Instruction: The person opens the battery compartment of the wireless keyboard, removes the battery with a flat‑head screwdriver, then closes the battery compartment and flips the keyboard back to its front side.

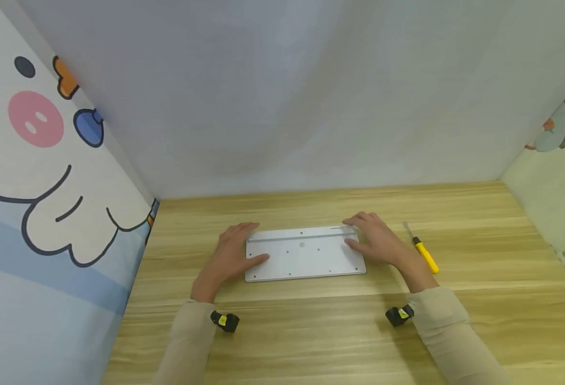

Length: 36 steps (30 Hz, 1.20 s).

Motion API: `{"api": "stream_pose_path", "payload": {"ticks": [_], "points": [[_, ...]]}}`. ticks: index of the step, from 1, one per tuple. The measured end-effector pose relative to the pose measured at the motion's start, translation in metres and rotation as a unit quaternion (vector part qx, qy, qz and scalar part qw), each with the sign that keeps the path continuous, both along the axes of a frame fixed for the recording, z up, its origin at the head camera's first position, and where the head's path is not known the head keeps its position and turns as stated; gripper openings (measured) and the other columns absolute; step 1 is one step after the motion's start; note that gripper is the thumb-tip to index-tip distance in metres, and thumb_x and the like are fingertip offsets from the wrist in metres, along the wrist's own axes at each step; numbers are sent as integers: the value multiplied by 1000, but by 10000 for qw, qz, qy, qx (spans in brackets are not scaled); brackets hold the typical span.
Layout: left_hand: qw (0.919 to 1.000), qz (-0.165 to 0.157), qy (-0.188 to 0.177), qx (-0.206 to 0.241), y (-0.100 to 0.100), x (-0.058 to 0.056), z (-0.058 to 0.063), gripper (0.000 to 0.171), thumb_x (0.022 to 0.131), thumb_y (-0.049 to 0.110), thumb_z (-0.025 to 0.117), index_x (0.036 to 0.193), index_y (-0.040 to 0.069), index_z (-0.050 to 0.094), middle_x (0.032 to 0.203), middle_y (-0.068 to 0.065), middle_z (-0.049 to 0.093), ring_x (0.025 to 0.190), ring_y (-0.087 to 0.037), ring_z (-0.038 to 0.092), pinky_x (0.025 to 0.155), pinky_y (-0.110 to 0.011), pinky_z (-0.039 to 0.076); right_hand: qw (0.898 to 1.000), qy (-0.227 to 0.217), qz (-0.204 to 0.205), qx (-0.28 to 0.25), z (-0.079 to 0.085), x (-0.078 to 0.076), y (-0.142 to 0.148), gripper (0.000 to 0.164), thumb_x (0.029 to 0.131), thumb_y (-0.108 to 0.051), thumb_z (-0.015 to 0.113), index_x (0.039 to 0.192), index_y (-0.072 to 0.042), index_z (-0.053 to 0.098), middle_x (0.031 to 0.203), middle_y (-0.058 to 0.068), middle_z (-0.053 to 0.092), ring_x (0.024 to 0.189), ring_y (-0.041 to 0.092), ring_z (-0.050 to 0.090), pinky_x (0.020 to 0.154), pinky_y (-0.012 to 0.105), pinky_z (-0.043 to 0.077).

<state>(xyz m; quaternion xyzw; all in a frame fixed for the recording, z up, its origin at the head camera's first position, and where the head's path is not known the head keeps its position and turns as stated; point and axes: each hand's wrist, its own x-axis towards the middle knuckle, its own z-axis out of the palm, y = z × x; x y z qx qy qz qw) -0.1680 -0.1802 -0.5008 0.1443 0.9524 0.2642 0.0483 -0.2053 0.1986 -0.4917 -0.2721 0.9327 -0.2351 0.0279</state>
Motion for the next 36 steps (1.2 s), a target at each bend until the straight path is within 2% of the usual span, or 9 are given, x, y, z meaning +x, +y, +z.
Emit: {"api": "stream_pose_path", "payload": {"ticks": [6,12,21,28,36], "points": [[9996,-115,112,250,22,-5,1,69,95,41,72,151,10,47,155,-13,51,147,-36,43,125,-59,29,9997,-17,-122,-202,3,-2,-16,25,97,-18,69,117,-3,71,108,11,69,103,28,62,95,47,54],[9994,-147,129,280,44,-11,-10,64,98,42,67,151,12,47,153,-10,52,145,-33,45,124,-56,31,9992,-30,-324,-218,0,-5,-27,19,96,-16,71,109,-3,73,98,9,67,92,23,60,86,42,54],[9992,-116,244,309,62,-19,-25,63,96,46,68,147,12,52,148,-11,56,142,-33,48,124,-56,30,9984,-93,-537,-136,-5,-14,-30,18,94,-15,73,106,-2,73,96,10,68,91,23,62,86,42,56],[9987,121,256,417,67,-20,-30,64,91,42,75,144,13,56,144,-11,59,137,-34,50,124,-56,29,9984,-242,-480,-152,-2,-18,-30,16,93,-12,72,107,-3,74,99,11,69,95,26,64,90,45,57],[9984,275,41,484,69,-23,-36,65,89,42,77,144,16,55,145,-10,58,139,-32,48,127,-55,25,9967,-573,-574,-39,-1,-23,-30,16,93,-14,73,106,-5,75,99,11,69,96,26,64,89,43,57]]}}
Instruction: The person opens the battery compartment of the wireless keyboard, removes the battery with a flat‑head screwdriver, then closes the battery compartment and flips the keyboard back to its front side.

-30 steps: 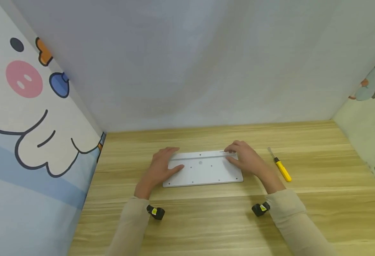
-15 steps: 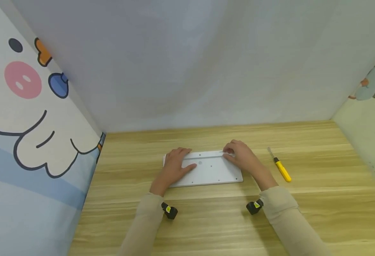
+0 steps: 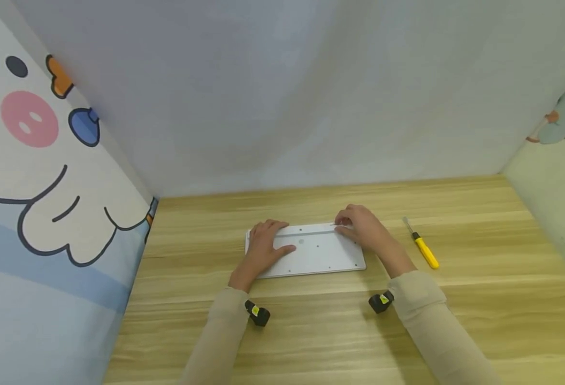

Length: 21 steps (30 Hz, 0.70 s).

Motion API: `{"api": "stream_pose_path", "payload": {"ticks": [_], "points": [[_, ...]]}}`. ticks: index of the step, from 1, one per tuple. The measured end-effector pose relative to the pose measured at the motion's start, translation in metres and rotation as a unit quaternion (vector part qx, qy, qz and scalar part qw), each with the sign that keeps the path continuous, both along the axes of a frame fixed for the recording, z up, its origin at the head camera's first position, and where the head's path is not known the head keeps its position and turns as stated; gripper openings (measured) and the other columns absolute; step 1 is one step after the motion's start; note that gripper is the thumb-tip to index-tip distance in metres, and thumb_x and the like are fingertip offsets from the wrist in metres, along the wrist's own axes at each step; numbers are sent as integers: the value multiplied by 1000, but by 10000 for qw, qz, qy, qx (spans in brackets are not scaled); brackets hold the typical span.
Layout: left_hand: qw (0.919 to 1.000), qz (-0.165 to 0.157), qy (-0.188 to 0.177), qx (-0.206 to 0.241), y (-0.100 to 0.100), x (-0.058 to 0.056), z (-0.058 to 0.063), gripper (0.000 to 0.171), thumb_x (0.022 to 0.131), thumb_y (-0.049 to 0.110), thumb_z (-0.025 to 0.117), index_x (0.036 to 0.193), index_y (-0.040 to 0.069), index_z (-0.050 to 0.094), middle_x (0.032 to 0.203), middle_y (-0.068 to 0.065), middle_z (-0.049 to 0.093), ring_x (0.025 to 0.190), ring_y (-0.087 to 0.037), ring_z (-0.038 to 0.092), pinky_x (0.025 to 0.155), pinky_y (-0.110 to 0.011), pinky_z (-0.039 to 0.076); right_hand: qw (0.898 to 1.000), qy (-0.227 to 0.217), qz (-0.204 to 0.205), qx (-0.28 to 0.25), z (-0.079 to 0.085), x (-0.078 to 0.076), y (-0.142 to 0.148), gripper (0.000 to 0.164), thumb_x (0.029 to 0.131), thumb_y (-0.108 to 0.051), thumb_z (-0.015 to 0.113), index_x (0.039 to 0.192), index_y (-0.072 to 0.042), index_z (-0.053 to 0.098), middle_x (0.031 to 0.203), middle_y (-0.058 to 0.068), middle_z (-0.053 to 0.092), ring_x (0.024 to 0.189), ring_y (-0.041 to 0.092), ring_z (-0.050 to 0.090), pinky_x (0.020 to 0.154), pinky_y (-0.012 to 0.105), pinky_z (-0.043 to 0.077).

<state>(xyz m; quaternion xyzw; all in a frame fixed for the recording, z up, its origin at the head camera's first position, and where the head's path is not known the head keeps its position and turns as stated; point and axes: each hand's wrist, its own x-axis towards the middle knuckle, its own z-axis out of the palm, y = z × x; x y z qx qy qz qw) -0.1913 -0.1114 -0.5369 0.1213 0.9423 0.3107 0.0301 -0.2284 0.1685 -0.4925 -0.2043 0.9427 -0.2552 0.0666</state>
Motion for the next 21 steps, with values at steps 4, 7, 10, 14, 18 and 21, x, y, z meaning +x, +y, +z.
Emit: {"api": "stream_pose_path", "payload": {"ticks": [4,7,10,14,18,21], "points": [[9999,53,-87,108,0,-1,1,63,88,39,78,143,15,56,145,-10,58,140,-33,49,128,-55,22,9999,-98,21,-112,3,-3,-1,15,93,-12,73,105,-4,75,96,11,69,92,24,63,86,42,56],[9998,54,-104,164,0,0,4,63,88,38,78,142,14,56,144,-11,59,139,-34,49,128,-56,23,9999,-121,-5,-118,5,-5,-2,14,93,-13,73,103,-3,76,94,11,69,90,24,62,84,41,54],[9999,40,-92,140,1,0,4,63,88,38,78,142,14,56,143,-11,59,139,-34,49,127,-55,24,9999,-115,-64,-86,4,-7,-3,13,92,-13,75,101,-3,76,93,11,68,88,24,61,83,41,53],[9999,15,-67,80,2,1,3,63,88,40,78,142,15,56,143,-10,60,139,-33,50,127,-55,25,9998,-152,-142,-3,4,-9,-5,12,90,-11,76,97,-2,76,93,12,68,87,24,62,83,41,54],[10000,49,-8,78,2,1,3,63,87,40,78,141,15,57,142,-10,61,138,-33,51,126,-55,26,9996,-222,-149,92,3,-12,-7,11,90,-10,76,97,-2,75,95,13,69,89,25,63,85,42,55],[10000,82,9,17,2,2,5,63,87,40,78,141,15,58,142,-10,61,138,-33,52,126,-55,27,9994,-291,-141,132,4,-12,-9,12,90,-9,75,99,-1,74,97,14,70,91,26,63,86,42,56]]}}
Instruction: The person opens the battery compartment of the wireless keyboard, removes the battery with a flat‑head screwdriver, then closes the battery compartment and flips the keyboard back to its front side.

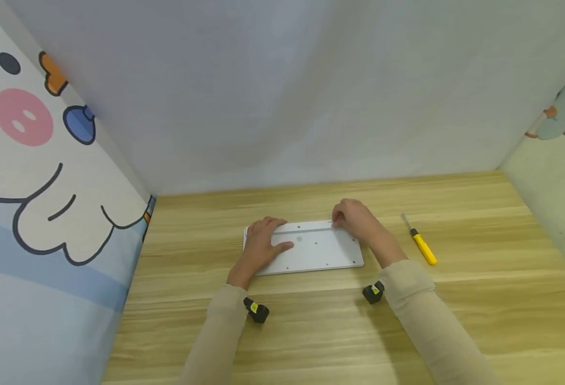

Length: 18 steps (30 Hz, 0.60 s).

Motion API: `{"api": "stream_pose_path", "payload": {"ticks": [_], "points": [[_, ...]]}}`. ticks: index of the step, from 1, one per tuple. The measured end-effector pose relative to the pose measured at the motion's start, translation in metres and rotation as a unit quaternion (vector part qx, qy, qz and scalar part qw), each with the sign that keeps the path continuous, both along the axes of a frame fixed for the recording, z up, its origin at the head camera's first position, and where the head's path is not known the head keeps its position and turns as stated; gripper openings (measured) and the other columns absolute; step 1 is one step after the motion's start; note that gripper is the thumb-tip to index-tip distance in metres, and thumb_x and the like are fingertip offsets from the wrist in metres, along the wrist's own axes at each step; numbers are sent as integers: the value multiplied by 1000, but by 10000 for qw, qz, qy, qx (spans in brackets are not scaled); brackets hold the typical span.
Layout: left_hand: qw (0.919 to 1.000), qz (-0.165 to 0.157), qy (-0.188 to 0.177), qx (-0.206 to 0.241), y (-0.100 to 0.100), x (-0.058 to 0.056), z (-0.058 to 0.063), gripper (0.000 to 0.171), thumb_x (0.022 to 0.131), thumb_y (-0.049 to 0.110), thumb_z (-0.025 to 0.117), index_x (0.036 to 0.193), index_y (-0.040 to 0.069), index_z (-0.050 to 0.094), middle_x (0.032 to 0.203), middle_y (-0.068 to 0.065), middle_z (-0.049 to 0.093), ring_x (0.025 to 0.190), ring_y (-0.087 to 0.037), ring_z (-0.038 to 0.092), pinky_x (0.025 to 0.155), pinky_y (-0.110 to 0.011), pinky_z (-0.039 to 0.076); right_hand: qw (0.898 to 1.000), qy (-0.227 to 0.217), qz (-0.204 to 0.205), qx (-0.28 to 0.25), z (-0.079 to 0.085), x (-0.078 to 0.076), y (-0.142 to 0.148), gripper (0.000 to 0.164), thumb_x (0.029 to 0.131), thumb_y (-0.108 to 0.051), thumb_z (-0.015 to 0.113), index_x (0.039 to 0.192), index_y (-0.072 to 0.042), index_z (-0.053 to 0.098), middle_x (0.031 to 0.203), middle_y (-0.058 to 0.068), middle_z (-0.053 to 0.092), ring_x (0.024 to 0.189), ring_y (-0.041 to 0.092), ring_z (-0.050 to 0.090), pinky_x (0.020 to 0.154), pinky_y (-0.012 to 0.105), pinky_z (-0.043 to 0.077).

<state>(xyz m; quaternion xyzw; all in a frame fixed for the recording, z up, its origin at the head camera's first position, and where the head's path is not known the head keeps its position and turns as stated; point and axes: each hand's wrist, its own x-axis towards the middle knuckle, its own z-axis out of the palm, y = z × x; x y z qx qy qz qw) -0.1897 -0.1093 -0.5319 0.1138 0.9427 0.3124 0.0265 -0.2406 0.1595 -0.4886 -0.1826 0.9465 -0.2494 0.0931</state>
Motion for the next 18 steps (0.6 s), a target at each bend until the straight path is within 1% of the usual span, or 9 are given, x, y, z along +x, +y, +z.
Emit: {"api": "stream_pose_path", "payload": {"ticks": [4,7,13,18], "points": [[9999,-16,-21,-100,-1,2,4,63,88,40,78,142,15,57,143,-9,60,139,-32,51,125,-54,28,10000,-40,15,67,0,1,-2,13,92,-10,74,99,0,73,97,14,68,91,26,63,86,41,56],[9999,-49,-31,-87,0,2,5,63,88,40,78,142,15,57,144,-10,60,139,-32,51,125,-54,28,9999,-4,39,101,0,2,-2,13,92,-10,74,99,1,72,95,14,67,90,25,62,84,40,56],[9999,-36,-77,-84,-1,1,3,63,89,41,77,143,17,57,144,-9,60,140,-32,50,126,-54,27,9997,186,109,95,-2,1,-1,12,91,-11,75,95,-1,70,93,12,66,91,25,59,84,40,54],[9998,-29,-129,-114,-2,0,1,63,89,43,76,144,18,56,145,-7,59,141,-31,49,127,-52,26,9996,235,116,64,-4,1,-1,11,92,-11,74,95,-1,70,95,12,66,94,27,59,86,40,54]]}}
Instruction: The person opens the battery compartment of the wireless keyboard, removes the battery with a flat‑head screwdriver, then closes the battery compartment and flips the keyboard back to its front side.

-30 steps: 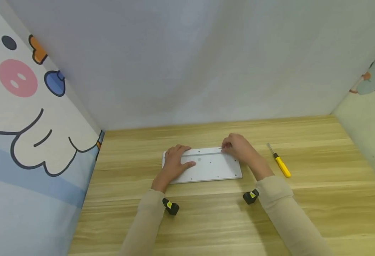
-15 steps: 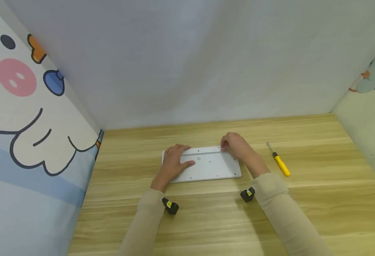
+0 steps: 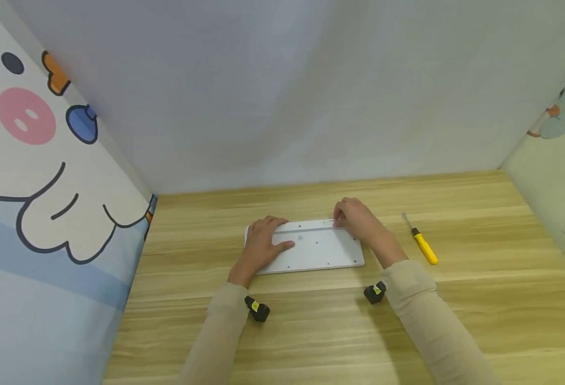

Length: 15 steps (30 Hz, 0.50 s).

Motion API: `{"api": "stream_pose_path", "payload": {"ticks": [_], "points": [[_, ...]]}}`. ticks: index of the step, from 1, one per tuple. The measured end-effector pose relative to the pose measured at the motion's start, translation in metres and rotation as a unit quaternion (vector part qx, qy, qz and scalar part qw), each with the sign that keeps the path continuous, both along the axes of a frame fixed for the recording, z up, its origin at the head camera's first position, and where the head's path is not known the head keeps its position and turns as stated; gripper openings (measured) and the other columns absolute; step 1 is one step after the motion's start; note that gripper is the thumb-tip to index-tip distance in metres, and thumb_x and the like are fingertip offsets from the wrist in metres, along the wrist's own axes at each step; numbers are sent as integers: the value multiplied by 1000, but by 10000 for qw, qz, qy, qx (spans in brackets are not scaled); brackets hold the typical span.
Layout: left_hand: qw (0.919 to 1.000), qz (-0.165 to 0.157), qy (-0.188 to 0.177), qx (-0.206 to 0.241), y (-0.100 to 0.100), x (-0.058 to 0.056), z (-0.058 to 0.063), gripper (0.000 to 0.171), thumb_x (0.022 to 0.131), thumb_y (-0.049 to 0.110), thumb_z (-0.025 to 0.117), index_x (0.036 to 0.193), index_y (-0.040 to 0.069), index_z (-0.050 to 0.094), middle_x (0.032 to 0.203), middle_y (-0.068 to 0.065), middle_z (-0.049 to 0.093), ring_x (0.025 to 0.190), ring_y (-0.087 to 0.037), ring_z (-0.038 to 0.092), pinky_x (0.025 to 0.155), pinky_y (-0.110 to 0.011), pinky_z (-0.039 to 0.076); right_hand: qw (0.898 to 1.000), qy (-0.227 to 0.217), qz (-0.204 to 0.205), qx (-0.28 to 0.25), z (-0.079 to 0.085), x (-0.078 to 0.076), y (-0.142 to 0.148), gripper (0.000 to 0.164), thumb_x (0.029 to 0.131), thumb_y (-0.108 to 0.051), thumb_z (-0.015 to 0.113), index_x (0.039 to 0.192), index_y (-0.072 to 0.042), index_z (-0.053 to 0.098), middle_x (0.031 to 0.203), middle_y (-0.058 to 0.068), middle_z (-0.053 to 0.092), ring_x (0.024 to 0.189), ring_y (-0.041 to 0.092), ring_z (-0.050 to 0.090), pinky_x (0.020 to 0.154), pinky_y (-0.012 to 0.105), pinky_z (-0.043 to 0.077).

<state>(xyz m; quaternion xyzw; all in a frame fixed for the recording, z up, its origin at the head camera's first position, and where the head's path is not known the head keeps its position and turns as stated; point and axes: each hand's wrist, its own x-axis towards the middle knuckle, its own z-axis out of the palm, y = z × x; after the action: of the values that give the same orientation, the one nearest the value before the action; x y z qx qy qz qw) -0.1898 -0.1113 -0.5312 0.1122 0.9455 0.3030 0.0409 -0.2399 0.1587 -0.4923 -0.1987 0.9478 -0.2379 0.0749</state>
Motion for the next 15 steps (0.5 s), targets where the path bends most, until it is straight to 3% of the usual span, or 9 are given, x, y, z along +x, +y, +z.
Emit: {"api": "stream_pose_path", "payload": {"ticks": [15], "points": [[9999,22,95,89,-2,-1,-4,63,88,42,77,143,18,57,144,-6,60,141,-30,50,128,-52,25,9986,512,-56,102,-3,12,4,8,96,-13,69,101,-7,68,101,9,70,101,28,60,93,44,51]]}}
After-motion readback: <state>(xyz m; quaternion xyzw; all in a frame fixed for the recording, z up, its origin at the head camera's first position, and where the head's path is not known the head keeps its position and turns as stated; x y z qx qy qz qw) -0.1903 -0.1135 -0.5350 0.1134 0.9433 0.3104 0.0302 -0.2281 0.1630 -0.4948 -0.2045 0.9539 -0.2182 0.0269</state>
